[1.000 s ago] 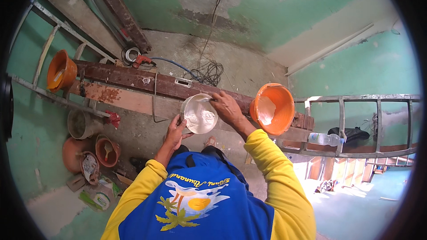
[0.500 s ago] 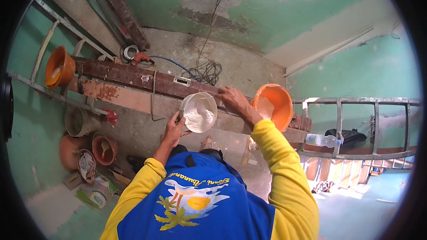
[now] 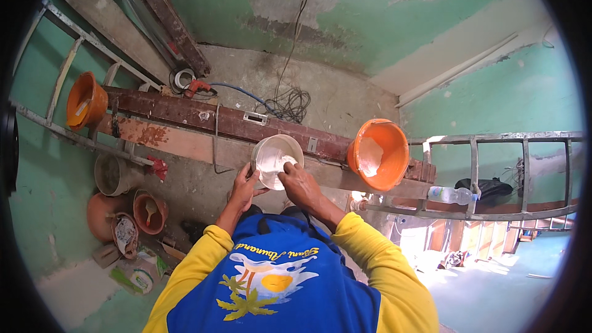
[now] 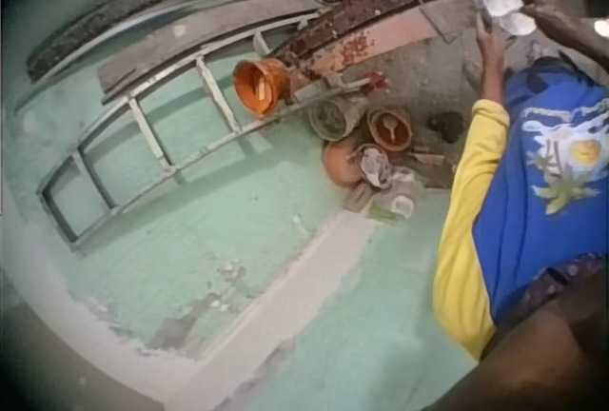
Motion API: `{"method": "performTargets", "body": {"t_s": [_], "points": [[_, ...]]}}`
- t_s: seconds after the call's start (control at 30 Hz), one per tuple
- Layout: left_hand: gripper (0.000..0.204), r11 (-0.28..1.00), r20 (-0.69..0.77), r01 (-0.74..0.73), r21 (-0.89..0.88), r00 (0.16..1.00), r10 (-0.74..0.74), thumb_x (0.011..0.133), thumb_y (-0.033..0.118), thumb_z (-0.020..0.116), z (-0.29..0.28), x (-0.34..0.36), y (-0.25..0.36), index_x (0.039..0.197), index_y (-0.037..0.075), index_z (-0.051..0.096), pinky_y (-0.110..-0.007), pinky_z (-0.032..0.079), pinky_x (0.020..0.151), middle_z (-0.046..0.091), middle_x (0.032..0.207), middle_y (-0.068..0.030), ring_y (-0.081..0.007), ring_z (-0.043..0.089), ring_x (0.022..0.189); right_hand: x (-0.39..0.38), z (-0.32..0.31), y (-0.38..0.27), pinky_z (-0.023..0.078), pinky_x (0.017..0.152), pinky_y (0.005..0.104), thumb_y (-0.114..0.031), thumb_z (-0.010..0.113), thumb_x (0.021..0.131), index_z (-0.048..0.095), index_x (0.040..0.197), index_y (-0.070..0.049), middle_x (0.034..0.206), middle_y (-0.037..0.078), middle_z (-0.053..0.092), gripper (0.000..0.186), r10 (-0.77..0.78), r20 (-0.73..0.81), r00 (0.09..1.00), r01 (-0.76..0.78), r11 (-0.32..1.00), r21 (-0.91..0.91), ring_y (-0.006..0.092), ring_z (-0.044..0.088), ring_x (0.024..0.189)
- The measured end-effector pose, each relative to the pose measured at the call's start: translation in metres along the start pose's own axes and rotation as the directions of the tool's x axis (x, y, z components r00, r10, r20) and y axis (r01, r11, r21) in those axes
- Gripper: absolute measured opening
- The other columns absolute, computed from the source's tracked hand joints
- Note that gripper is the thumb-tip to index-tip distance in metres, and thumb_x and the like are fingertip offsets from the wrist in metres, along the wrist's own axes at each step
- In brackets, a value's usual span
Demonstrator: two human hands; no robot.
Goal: The person mixes a white powder with water in a bowl using a trowel, then applies the mixture to the wall with a yellow trowel. The person repeatedly scoops material and smooths it onto the wall surface.
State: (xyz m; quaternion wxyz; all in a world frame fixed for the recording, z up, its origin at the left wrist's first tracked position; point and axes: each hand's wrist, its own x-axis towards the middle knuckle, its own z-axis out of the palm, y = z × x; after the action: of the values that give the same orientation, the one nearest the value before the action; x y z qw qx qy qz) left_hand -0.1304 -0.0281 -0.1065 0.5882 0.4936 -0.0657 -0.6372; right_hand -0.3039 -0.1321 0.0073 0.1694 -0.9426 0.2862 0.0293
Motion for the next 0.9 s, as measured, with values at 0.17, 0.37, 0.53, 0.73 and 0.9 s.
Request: {"method": "performTargets", "body": {"t_s": [0.17, 0.37, 0.53, 0.73, 0.9], "points": [[0.055, 0.999, 0.039, 0.028, 0.017, 0.999, -0.029, 0.11, 0.022, 0.061, 0.0, 0.0, 0.014, 0.158, 0.005, 0.041, -0.055, 0.065, 0.093, 0.053, 0.145, -0.0122, -0.0296, 0.059, 0.131, 0.027, -0.004, 0.008, 0.06, 0.085, 0.0456, -0.006, 0.061, 0.09, 0.067, 0.101, 0.001, 0.106, 0.017, 0.062, 0.015, -0.05, -0.219, 0.974, 0.044, 0.999, -0.03, 0.0363, 0.065, 0.105], [0.055, 1.0, -0.005, 0.023, 0.009, 1.0, -0.023, 0.109, 0.025, 0.061, -0.013, 0.007, -0.008, 0.157, 0.007, 0.039, -0.063, 0.059, 0.1, 0.048, 0.15, -0.0134, -0.032, 0.057, 0.133, -0.004, 0.018, 0.027, 0.056, 0.088, 0.0467, -0.009, 0.061, 0.091, 0.071, 0.112, -0.002, 0.105, 0.017, 0.062, 0.024, 0.052, -0.262, 0.964, -0.032, 0.996, 0.08, 0.0379, 0.064, 0.103], [0.046, 0.996, 0.107, 0.073, 0.05, 0.991, -0.078, 0.111, 0.029, 0.055, -0.033, 0.032, -0.011, 0.151, 0.01, 0.043, -0.069, 0.053, 0.103, 0.056, 0.145, -0.0128, -0.0321, 0.056, 0.137, -0.002, 0.089, 0.042, 0.055, 0.096, 0.0493, -0.011, 0.059, 0.094, 0.068, 0.109, 0.001, 0.116, 0.022, 0.065, 0.021, 0.186, -0.377, 0.907, -0.064, 0.948, 0.313, 0.0421, 0.065, 0.107], [0.062, 0.954, 0.048, 0.217, 0.209, 0.972, -0.232, 0.105, 0.034, 0.068, -0.006, 0.027, 0.043, 0.155, 0.009, 0.042, -0.061, 0.059, 0.091, 0.063, 0.137, -0.0144, -0.0306, 0.065, 0.124, -0.018, 0.038, 0.034, 0.055, 0.087, 0.0519, -0.009, 0.06, 0.091, 0.068, 0.099, 0.001, 0.109, 0.022, 0.062, 0.015, 0.144, -0.247, 0.958, -0.113, 0.984, 0.134, 0.0427, 0.063, 0.108], [0.067, 0.952, 0.019, 0.123, 0.282, 0.991, -0.134, 0.103, 0.023, 0.071, -0.01, 0.03, 0.043, 0.158, 0.005, 0.038, -0.051, 0.062, 0.092, 0.064, 0.133, -0.0162, -0.0304, 0.07, 0.114, 0.004, 0.004, 0.058, 0.054, 0.089, 0.0516, -0.009, 0.059, 0.092, 0.069, 0.105, 0.002, 0.103, 0.025, 0.065, 0.02, 0.125, -0.337, 0.933, -0.037, 0.966, 0.255, 0.0447, 0.067, 0.102]]}}
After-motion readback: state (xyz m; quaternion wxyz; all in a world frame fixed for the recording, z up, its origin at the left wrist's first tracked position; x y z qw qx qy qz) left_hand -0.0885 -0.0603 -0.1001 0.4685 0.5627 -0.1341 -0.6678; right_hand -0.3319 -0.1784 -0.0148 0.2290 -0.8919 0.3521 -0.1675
